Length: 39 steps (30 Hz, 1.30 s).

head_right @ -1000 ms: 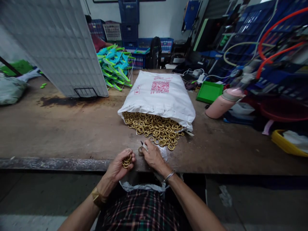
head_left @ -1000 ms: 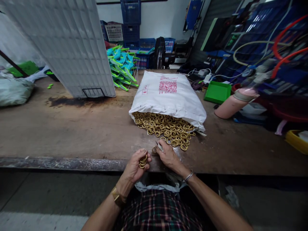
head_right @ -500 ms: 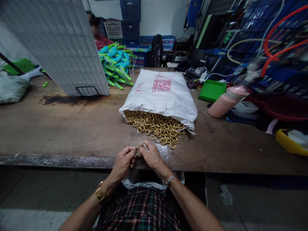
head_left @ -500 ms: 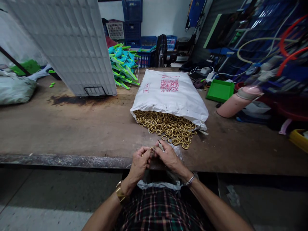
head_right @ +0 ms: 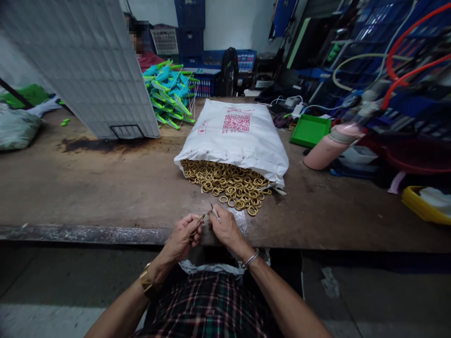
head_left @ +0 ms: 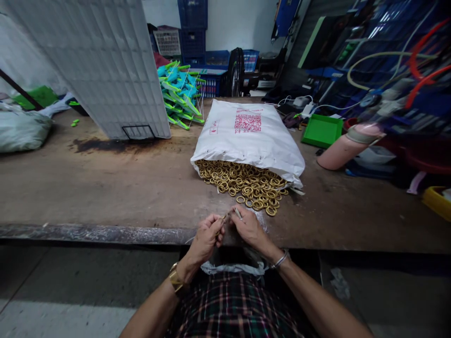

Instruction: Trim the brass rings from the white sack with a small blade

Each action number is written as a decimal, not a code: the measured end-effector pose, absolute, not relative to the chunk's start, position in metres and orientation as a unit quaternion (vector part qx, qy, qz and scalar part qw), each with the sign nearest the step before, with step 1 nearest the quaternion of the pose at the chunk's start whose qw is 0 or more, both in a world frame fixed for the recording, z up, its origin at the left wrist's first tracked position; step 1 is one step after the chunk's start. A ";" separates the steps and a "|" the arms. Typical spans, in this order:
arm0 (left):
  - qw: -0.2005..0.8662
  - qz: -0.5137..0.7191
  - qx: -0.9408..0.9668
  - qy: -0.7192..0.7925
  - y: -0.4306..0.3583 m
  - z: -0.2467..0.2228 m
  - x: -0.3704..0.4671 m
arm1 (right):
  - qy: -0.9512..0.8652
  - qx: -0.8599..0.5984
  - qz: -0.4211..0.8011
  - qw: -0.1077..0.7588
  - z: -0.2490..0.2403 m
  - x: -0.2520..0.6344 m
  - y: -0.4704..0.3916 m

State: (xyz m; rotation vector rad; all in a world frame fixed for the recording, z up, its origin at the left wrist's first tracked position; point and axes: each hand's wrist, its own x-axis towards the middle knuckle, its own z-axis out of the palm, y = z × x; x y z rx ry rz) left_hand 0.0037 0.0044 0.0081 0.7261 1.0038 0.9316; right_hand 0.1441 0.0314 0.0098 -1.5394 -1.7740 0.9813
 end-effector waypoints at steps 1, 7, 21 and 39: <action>0.706 0.422 0.335 0.460 0.005 0.008 0.004 | -0.692 -0.570 0.346 0.277 0.009 0.145 0.030; 0.660 0.415 0.385 0.493 0.005 0.008 0.004 | -0.798 -0.509 0.270 0.176 0.006 0.147 0.022; 0.740 0.395 0.363 0.406 -0.003 0.022 -0.002 | -0.796 -0.576 0.175 0.070 0.008 0.151 0.036; 0.815 0.438 0.116 0.360 0.008 0.017 -0.010 | -0.712 -0.698 0.074 0.020 0.011 0.162 0.069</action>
